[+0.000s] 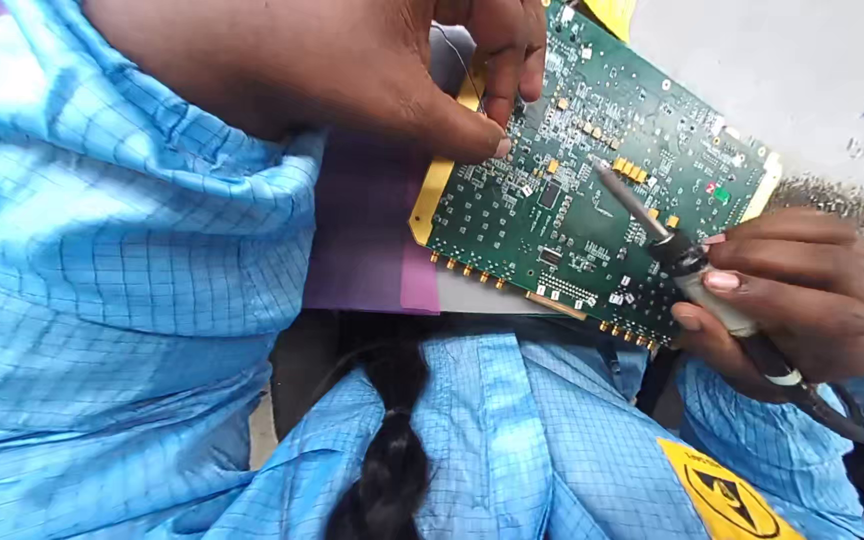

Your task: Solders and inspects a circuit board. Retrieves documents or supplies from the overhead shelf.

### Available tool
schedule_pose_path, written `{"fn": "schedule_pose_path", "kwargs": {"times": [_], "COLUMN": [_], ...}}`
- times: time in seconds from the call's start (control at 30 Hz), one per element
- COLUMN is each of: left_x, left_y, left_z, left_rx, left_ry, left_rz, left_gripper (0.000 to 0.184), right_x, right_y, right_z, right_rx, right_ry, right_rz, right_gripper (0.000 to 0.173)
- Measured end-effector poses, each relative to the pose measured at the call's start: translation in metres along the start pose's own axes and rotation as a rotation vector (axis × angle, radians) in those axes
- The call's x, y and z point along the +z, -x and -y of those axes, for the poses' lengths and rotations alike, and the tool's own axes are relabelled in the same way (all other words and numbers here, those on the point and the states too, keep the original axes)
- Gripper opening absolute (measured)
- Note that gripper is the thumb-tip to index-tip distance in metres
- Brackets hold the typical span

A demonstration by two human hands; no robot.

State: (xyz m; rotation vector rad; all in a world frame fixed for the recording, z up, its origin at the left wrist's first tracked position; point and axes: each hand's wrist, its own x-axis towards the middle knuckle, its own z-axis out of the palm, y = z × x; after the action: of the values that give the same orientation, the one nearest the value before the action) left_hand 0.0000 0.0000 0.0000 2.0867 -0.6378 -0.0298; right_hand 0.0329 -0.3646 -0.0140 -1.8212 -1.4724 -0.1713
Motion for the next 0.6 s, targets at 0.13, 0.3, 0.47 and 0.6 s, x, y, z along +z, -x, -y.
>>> {"fn": "schedule_pose_path", "kwargs": {"times": [0.13,0.3,0.47,0.6], "left_x": [-0.001,0.002,0.002,0.003], "left_y": [0.000,0.000,0.000,0.002], "left_z": [-0.001,-0.003,-0.012,-0.016], "left_rx": [-0.005,-0.049,-0.197,-0.281], "left_ry": [-0.027,0.010,0.096,0.149], "left_rz": [-0.003,-0.046,-0.023,-0.010], "left_gripper": [0.021,0.016,0.018,0.025], "right_x": [-0.019,-0.034,-0.036,-0.030], "right_y": [0.047,0.145,0.165,0.126], "right_z": [-0.005,-0.022,-0.028,-0.013], "right_rx": [0.162,0.247,0.302,0.309], "right_ry": [0.157,0.496,0.515,0.441], "right_rz": [-0.235,-0.555,-0.185,-0.280], "right_gripper": [0.026,0.029,0.044,0.036]}}
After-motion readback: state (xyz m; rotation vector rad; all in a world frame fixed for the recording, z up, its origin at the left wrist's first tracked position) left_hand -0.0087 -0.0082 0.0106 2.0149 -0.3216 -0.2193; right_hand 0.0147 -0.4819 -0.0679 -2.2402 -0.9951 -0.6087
